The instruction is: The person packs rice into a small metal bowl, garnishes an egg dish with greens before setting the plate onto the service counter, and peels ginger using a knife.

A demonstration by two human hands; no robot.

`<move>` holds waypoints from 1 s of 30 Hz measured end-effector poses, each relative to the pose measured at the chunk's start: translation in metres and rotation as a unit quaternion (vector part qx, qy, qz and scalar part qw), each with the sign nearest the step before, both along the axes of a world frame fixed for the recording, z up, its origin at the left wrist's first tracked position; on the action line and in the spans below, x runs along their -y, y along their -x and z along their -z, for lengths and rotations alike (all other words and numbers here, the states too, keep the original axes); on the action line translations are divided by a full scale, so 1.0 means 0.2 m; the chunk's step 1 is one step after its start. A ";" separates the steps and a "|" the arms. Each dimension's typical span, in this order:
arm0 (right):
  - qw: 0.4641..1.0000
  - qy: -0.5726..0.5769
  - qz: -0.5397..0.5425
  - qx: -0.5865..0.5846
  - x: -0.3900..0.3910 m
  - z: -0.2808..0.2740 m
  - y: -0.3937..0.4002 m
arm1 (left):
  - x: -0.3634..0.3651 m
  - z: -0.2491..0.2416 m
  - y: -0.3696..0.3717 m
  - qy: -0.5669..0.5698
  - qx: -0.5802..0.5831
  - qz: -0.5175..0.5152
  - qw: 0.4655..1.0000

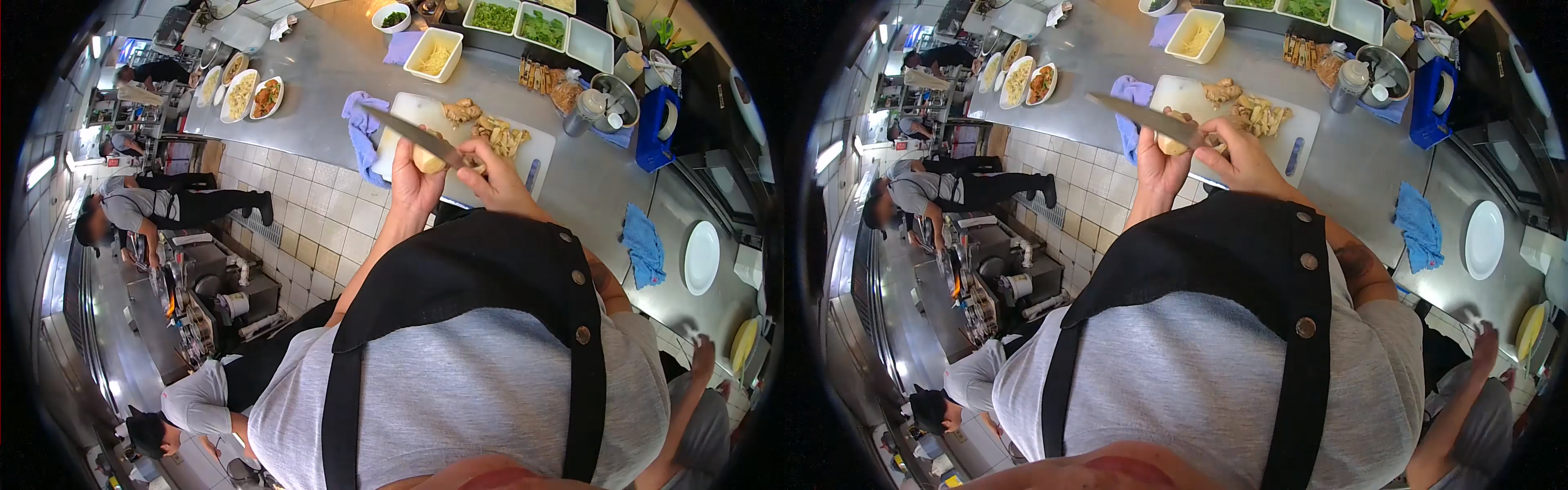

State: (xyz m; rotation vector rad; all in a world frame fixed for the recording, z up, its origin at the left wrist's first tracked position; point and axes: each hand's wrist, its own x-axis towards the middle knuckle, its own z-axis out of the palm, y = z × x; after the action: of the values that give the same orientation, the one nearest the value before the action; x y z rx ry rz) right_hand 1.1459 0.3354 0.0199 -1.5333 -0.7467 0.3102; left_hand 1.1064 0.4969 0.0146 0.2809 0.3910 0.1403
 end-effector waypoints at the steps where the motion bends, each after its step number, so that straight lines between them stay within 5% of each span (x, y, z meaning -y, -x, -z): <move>1: 0.999 0.009 -0.015 0.033 0.00 0.00 0.00 | -0.01 0.03 0.00 0.013 0.001 -0.005 1.000; 5: 0.997 0.006 -0.009 0.073 0.00 -0.08 0.04 | 0.03 0.01 0.01 -0.083 -0.023 0.019 0.996; 15: 0.991 0.095 -0.062 0.064 0.02 -0.12 0.05 | 0.05 -0.03 0.02 -0.176 0.002 -0.112 0.978; 18: 0.989 0.069 -0.042 0.120 -0.01 -0.06 0.05 | 0.08 -0.04 0.02 -0.349 -0.021 -0.136 0.927; 21: 0.990 0.060 -0.029 0.128 -0.01 -0.05 0.05 | 0.10 -0.04 0.03 -0.408 0.009 -0.189 0.893; 30: 0.989 0.071 -0.015 0.125 -0.01 -0.06 0.05 | 0.13 -0.03 0.01 -0.459 0.000 -0.242 0.855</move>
State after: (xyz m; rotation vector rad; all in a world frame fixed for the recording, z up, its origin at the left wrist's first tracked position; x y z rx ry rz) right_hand 1.1352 0.3371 0.0325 -1.7179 -0.9618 0.1977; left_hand 1.1045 0.4709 0.0214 1.1306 0.3666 0.8378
